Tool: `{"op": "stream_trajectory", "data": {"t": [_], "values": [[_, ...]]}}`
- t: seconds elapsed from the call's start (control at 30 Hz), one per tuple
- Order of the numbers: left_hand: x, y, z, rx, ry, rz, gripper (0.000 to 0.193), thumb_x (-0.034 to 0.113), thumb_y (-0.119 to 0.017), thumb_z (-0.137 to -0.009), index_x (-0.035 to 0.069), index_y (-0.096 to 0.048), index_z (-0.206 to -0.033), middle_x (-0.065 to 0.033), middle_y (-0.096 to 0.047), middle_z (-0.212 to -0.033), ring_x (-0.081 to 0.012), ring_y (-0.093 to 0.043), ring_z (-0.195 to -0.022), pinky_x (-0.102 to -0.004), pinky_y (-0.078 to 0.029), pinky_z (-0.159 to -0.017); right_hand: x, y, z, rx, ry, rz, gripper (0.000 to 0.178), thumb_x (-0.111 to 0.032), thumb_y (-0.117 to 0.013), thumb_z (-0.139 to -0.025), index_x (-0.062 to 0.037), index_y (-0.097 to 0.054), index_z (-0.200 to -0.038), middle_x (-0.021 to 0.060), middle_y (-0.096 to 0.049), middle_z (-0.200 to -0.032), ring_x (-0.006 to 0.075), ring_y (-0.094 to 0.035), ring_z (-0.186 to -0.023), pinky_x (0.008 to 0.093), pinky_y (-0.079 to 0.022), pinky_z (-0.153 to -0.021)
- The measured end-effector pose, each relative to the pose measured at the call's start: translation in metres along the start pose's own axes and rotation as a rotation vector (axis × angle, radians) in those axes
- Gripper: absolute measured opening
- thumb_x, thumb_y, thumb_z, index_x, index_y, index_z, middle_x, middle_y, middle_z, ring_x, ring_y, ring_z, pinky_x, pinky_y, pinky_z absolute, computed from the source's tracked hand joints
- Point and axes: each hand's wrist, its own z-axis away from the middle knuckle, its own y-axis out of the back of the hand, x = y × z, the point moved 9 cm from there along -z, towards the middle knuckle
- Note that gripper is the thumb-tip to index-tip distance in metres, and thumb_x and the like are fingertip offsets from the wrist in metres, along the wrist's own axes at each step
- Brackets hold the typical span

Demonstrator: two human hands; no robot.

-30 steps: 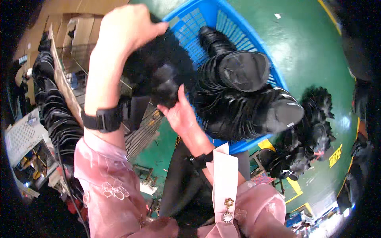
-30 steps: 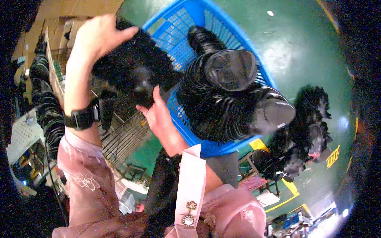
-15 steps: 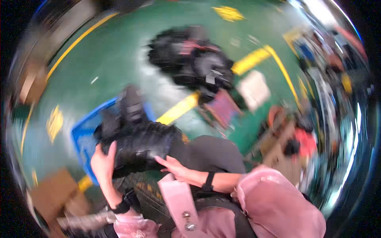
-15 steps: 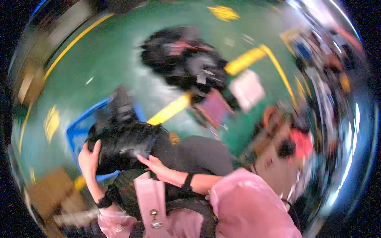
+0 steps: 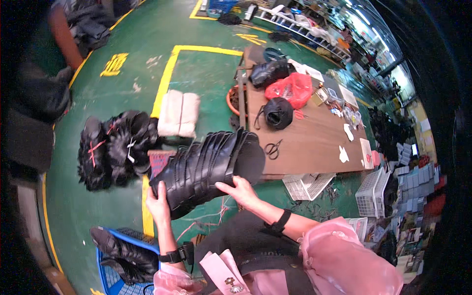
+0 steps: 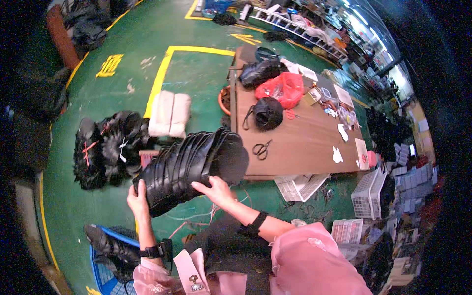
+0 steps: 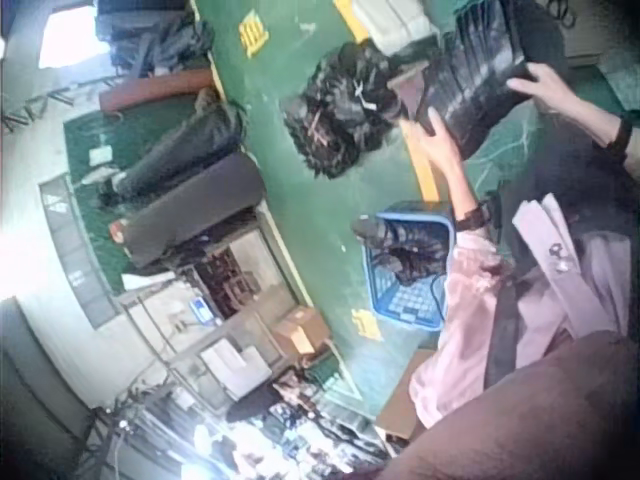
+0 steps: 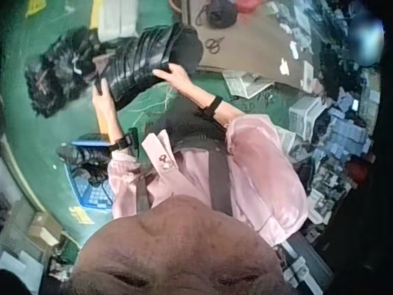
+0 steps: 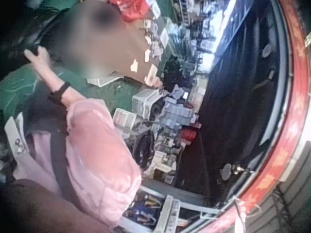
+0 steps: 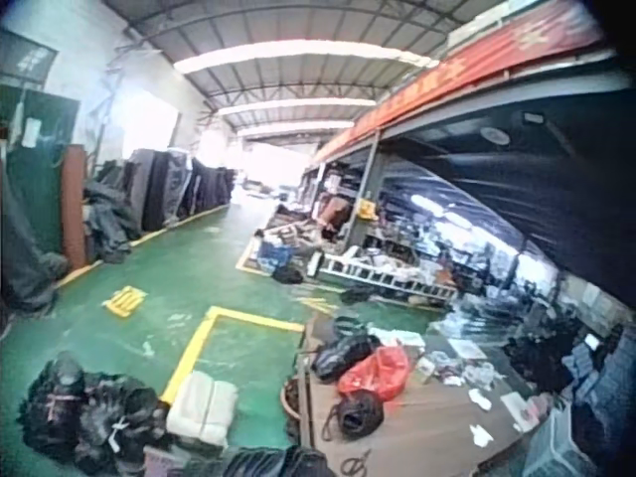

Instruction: Shaping shoe components using an industrial machine and sorting finished pieces into a basket.

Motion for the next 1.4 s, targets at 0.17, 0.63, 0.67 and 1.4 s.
{"op": "stream_trajectory", "data": {"t": [0.17,0.63,0.67,1.4], "values": [[0.021,-0.202,-0.024,-0.112,0.087,0.225,0.034,0.029,-0.059,-0.087,-0.005,-0.059,-0.087,-0.0034,-0.058,-0.080,-0.0111,-0.048,-0.071,-0.0274,-0.042,-0.068,0.008,0.171,-0.080,0.249,0.181,0.148,0.053,-0.049,-0.067,-0.072,0.0031,-0.060,-0.080,0.0197,-0.056,-0.080,0.0336,-0.057,-0.078,0.0418,-0.044,-0.069],[0.087,-0.738,-0.066,-0.703,0.264,0.591,0.058,0.039,-0.043,-0.093,-0.002,-0.033,-0.133,-0.0123,-0.042,-0.133,-0.0215,-0.039,-0.121,-0.0327,-0.030,-0.101,0.144,0.532,-0.383,0.298,0.134,0.268,0.053,-0.044,-0.065,-0.073,0.0010,-0.061,-0.101,0.0201,-0.062,-0.103,0.0306,-0.059,-0.098,0.0379,-0.045,-0.085],[0.069,-0.763,-0.062,-0.752,0.270,0.440,0.061,0.037,-0.046,-0.092,-0.002,-0.029,-0.135,-0.0129,-0.040,-0.134,-0.0227,-0.036,-0.123,-0.0332,-0.028,-0.103,0.184,0.541,-0.410,0.293,0.168,0.175,0.052,-0.042,-0.065,-0.074,0.0004,-0.060,-0.104,0.0191,-0.062,-0.104,0.0295,-0.059,-0.099,0.0379,-0.044,-0.086],[-0.189,-0.347,0.083,-0.567,0.552,-0.025,0.032,0.019,-0.050,-0.085,0.009,-0.057,-0.115,-0.0073,-0.066,-0.091,-0.0155,-0.063,-0.081,-0.0314,-0.048,-0.074,0.242,0.396,-0.376,0.437,0.251,0.010,0.046,0.003,-0.053,-0.076,0.0019,-0.049,-0.122,0.0138,-0.061,-0.105,0.0202,-0.059,-0.095,0.0308,-0.045,-0.086]]}}
